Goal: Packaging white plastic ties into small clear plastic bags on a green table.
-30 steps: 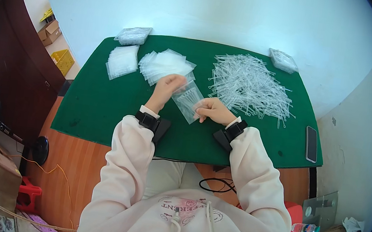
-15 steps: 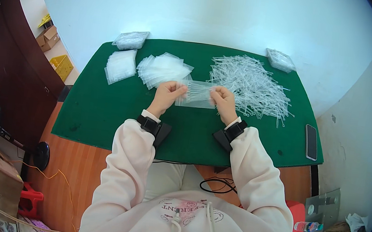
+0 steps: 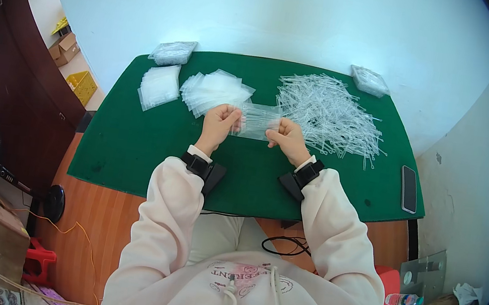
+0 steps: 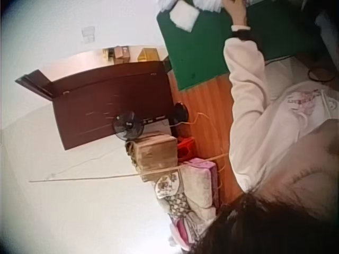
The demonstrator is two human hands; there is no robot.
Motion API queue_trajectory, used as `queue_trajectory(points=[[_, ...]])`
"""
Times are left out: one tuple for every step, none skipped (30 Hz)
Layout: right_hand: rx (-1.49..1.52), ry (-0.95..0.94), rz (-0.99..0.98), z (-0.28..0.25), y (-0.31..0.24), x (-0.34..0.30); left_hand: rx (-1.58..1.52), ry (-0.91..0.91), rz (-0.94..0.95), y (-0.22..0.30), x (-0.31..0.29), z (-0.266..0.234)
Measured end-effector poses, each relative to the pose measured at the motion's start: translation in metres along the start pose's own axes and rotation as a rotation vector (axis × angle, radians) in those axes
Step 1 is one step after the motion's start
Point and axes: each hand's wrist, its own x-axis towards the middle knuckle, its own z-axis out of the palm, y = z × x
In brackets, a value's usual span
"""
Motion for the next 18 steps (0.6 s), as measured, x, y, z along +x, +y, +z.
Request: queue_trajectory(points=[[0.001, -0.001, -0.001, -0.001, -0.001, 0.0, 0.001, 0.001, 0.001, 0.001, 0.0, -0.001], [0.054, 0.042, -0.013, -0.005, -0.002, 0.0, -0.012, 0.005, 0.01, 0.002, 0.0, -0.004], [0.107, 0.086, -0.025, -0.009, -0.002, 0.0, -0.025, 0.01, 0.018, 0.004, 0.0, -0.007], [0.161, 0.129, -0.036, -0.012, -0.003, 0.0, -0.038, 0.015, 0.026, 0.005, 0.0, -0.009], [0.162, 0.132, -0.032, -0.015, -0.003, 0.0, -0.038, 0.014, 0.022, 0.006, -0.001, -0.007], [0.197, 0.138, -0.035, -0.019, -0.004, 0.001, -0.033, -0.088, -0.03, 0.007, -0.001, -0.006], [0.232, 0.146, -0.037, -0.022, -0.004, 0.002, -0.028, -0.19, -0.082, 0.009, -0.002, -0.004], [0.267, 0.154, -0.04, -0.025, -0.003, 0.002, -0.023, -0.294, -0.134, 0.01, -0.003, -0.001], [0.268, 0.159, -0.036, -0.025, -0.002, 0.001, -0.024, -0.297, -0.14, 0.009, -0.005, 0.001], [0.19, 0.121, 0.03, -0.022, -0.003, 0.002, 0.02, -0.359, -0.154, 0.008, -0.006, 0.002], [0.113, 0.083, 0.097, -0.017, -0.005, 0.003, 0.065, -0.421, -0.168, 0.008, -0.008, 0.004], [0.036, 0.045, 0.163, -0.014, -0.005, 0.003, 0.109, -0.484, -0.182, 0.008, -0.009, 0.004], [0.038, 0.048, 0.165, -0.012, -0.004, 0.003, 0.11, -0.486, -0.186, 0.008, -0.009, 0.004], [-0.028, -0.01, 0.139, -0.01, -0.002, 0.004, 0.144, -0.49, -0.18, 0.008, -0.008, 0.004], [-0.095, -0.07, 0.113, -0.01, 0.0, 0.004, 0.177, -0.492, -0.174, 0.01, -0.009, 0.005], [-0.163, -0.131, 0.087, -0.009, 0.001, 0.003, 0.209, -0.493, -0.167, 0.011, -0.009, 0.006], [-0.163, -0.131, 0.089, -0.01, 0.002, 0.003, 0.208, -0.493, -0.168, 0.012, -0.01, 0.007], [-0.181, -0.147, 0.092, -0.011, 0.002, 0.002, 0.235, -0.484, -0.159, 0.014, -0.01, 0.008]])
